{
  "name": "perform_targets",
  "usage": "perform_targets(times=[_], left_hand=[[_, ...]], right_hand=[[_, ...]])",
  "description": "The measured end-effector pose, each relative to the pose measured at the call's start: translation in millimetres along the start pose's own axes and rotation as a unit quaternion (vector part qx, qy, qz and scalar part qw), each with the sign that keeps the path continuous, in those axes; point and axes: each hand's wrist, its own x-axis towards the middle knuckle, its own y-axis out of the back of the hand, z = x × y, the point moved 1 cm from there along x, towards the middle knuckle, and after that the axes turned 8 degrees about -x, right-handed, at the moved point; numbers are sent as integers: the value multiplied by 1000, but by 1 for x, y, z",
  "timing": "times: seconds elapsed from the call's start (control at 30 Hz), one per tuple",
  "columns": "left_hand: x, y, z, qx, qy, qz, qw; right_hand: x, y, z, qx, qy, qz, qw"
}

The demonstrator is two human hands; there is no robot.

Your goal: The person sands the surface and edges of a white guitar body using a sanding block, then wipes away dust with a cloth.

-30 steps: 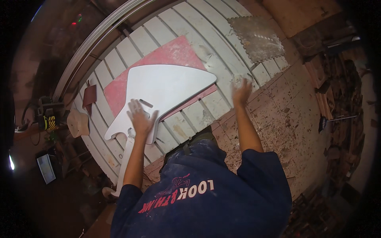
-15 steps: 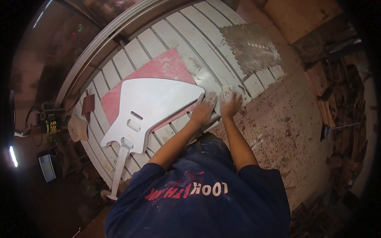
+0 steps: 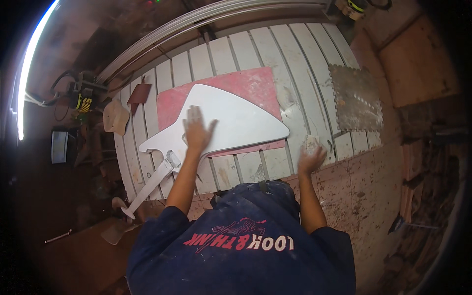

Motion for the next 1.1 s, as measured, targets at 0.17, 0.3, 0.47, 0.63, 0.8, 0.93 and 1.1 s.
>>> perform_targets(times=[0.17, 0.3, 0.47, 0.63, 0.8, 0.93, 1.1], left_hand=[[23, 16, -53, -32, 196, 45, 979], [21, -11, 1, -33, 152, 97, 983], [-26, -27, 125, -139, -141, -22, 980], [-51, -27, 124, -173, -208, -87, 959], [-37, 3, 21, -55, 13, 33, 998], [-33, 33, -66, -27, 174, 17, 984], [-56, 24, -106, -7, 248, 132, 960]], right_hand=[[5, 4, -5, 21, 6, -3, 1000], [6, 3, -11, 31, 28, 4, 999], [6, 5, -9, 36, 18, -4, 999], [6, 8, -14, 30, 35, -3, 999], [6, 5, -9, 30, -5, -36, 999], [8, 7, -9, 17, 5, -20, 1000], [8, 8, -16, 26, 9, -27, 999]])
